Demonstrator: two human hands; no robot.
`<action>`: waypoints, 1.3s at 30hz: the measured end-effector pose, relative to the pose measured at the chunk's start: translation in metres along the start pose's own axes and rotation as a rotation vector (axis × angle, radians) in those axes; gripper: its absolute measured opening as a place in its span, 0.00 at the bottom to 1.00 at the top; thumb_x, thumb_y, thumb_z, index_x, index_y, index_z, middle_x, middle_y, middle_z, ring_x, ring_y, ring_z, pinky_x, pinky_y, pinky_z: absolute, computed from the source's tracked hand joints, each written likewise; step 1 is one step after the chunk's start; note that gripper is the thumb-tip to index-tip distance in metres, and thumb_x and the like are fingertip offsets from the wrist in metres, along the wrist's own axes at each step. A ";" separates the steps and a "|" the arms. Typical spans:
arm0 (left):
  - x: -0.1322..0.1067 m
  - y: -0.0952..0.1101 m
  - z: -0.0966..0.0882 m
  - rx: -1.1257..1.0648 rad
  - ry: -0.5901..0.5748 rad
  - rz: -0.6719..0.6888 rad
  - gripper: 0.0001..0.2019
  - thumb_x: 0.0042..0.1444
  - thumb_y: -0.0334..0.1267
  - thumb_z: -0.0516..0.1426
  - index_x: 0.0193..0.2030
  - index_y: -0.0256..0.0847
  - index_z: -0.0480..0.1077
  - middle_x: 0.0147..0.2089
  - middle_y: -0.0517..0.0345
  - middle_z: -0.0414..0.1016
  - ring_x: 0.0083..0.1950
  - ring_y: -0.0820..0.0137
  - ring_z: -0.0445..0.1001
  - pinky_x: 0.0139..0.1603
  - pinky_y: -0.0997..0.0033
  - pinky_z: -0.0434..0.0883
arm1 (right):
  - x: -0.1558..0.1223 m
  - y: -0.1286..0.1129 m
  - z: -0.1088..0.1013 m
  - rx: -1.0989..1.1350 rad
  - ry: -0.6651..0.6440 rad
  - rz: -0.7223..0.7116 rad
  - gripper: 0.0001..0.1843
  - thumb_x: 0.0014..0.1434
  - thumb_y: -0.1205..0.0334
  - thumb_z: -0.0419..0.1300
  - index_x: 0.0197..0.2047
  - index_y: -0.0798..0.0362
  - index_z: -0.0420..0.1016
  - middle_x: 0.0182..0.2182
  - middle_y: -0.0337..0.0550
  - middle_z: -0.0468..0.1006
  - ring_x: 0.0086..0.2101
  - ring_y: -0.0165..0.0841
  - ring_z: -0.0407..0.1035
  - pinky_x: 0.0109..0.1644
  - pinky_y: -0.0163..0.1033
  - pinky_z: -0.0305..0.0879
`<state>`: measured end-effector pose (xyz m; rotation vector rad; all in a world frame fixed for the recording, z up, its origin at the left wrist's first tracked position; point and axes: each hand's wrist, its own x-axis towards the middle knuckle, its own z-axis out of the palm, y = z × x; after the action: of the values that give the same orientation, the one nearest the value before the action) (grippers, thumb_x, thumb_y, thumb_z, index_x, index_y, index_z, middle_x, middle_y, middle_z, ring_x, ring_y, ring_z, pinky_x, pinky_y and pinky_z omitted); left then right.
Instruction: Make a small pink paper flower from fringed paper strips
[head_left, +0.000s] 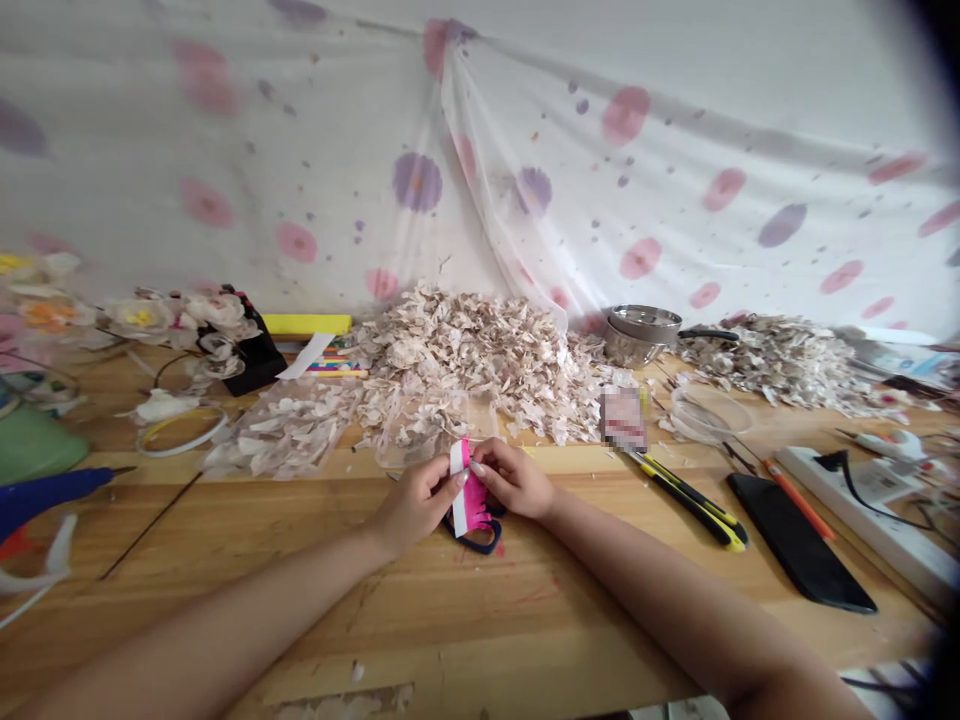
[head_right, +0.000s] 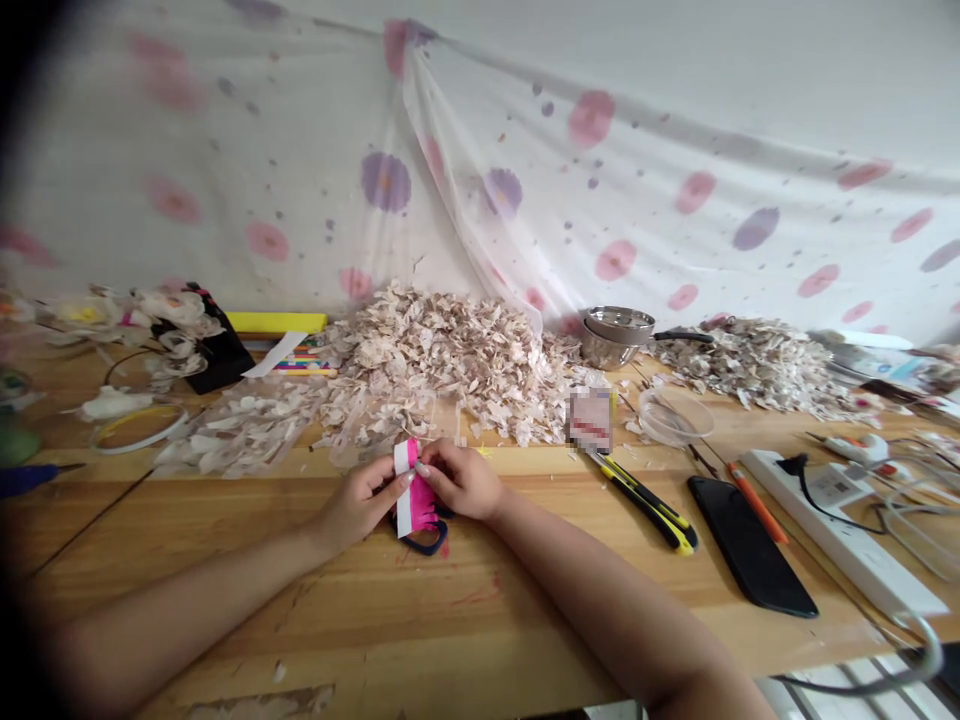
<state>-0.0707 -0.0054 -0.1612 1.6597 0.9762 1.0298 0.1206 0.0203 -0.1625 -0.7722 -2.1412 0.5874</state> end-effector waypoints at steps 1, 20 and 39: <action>0.000 0.000 0.000 -0.006 -0.005 -0.005 0.16 0.56 0.51 0.57 0.33 0.37 0.72 0.26 0.60 0.69 0.30 0.69 0.67 0.31 0.73 0.68 | 0.000 0.000 0.000 -0.007 0.001 -0.001 0.20 0.67 0.48 0.47 0.38 0.56 0.68 0.26 0.40 0.72 0.25 0.28 0.65 0.30 0.33 0.64; 0.001 0.006 -0.006 -0.172 -0.124 -0.131 0.20 0.58 0.53 0.55 0.44 0.37 0.73 0.38 0.52 0.77 0.41 0.63 0.73 0.42 0.68 0.71 | 0.007 -0.003 -0.008 -0.183 -0.052 -0.211 0.23 0.71 0.58 0.34 0.31 0.53 0.63 0.21 0.41 0.70 0.22 0.30 0.64 0.27 0.34 0.62; 0.006 -0.003 -0.008 -0.275 -0.176 -0.220 0.18 0.58 0.52 0.56 0.39 0.37 0.71 0.31 0.57 0.71 0.37 0.67 0.70 0.36 0.71 0.67 | 0.016 0.011 -0.022 -0.345 -0.094 -0.551 0.11 0.69 0.62 0.46 0.45 0.55 0.67 0.31 0.48 0.78 0.34 0.34 0.71 0.36 0.39 0.68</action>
<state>-0.0763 0.0036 -0.1609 1.3578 0.8382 0.8161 0.1332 0.0430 -0.1481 -0.2977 -2.4360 -0.0371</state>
